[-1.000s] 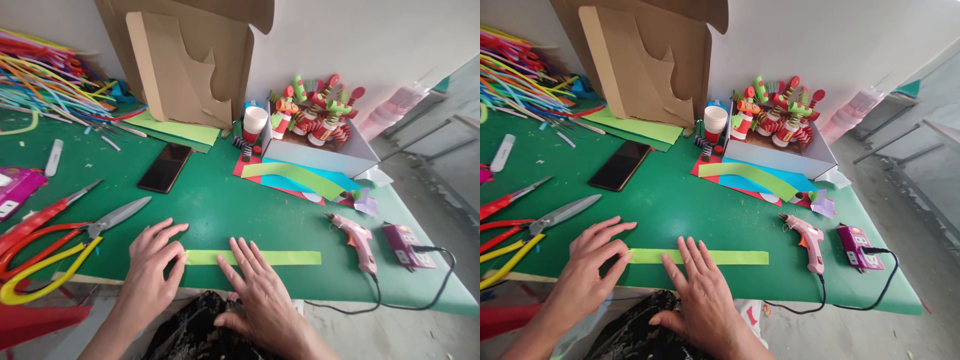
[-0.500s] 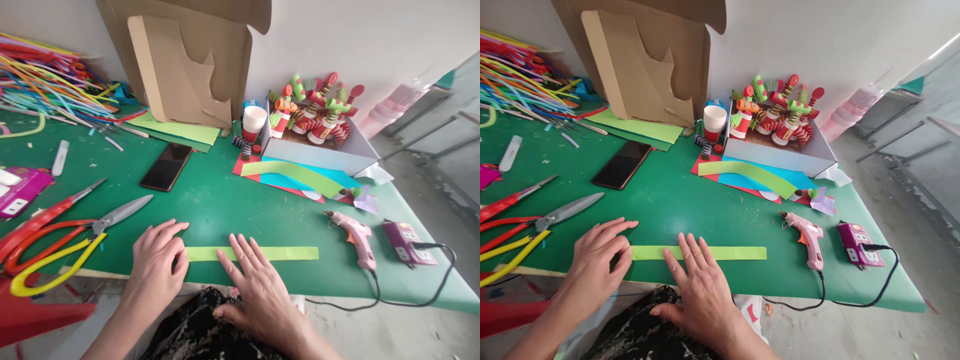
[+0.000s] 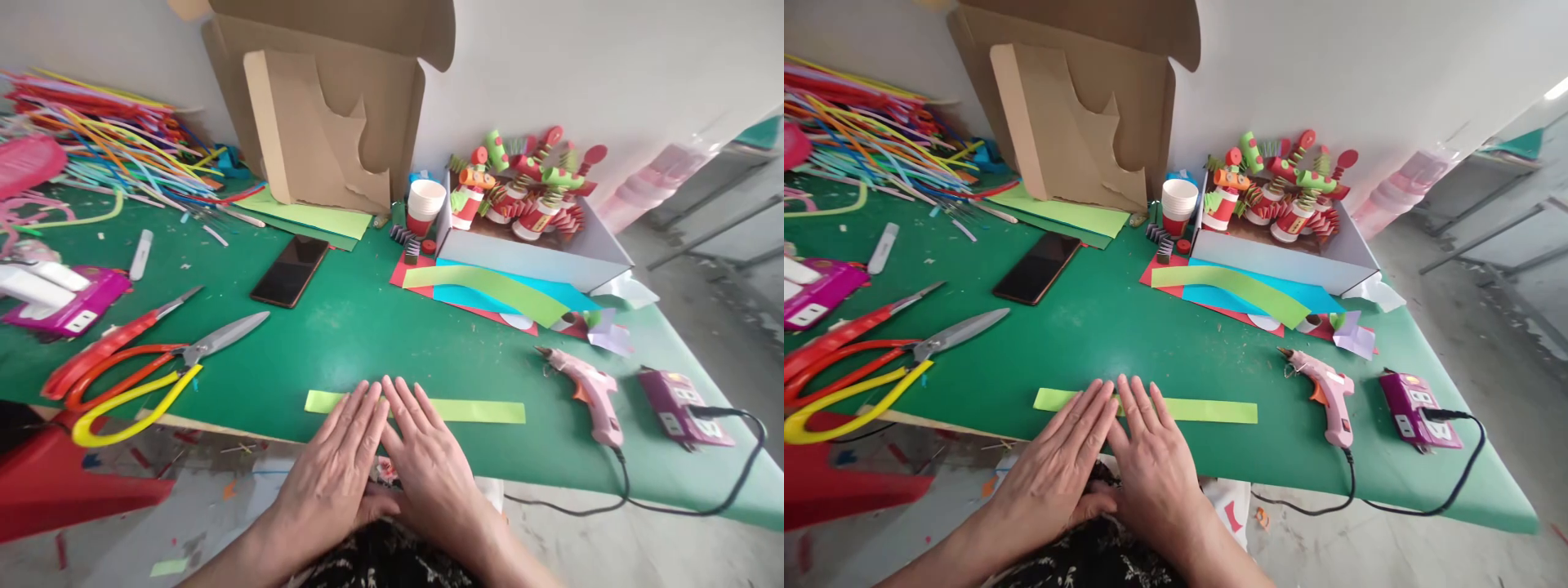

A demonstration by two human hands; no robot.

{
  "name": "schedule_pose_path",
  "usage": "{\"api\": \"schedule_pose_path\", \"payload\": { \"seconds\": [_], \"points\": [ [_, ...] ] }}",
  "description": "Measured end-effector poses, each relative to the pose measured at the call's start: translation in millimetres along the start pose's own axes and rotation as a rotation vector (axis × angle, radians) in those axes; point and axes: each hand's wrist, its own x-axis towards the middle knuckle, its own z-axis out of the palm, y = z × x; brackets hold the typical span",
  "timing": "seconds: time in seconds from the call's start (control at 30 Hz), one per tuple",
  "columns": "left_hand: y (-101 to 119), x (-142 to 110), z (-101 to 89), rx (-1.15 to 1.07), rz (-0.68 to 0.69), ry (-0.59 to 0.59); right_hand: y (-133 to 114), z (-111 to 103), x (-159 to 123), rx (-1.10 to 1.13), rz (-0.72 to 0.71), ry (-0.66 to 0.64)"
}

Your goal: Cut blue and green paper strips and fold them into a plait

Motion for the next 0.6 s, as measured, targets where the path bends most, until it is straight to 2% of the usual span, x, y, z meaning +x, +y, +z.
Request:
{"api": "schedule_pose_path", "payload": {
  "seconds": [0.1,0.27,0.47,0.6],
  "points": [
    [-5,-11,-0.8,0.071,-0.044,-0.003,1,1,1,0.006,0.007,0.015],
    [-24,-26,-16.4,0.144,-0.070,-0.058,7,2,-10,-0.020,0.043,0.053],
    [-48,-45,-28.5,0.170,-0.085,-0.050,34,-3,-55,-0.110,0.170,0.118],
    [-48,-44,-34.6,0.160,-0.086,-0.033,48,-4,-82,-0.172,0.295,0.152]
  ]
}}
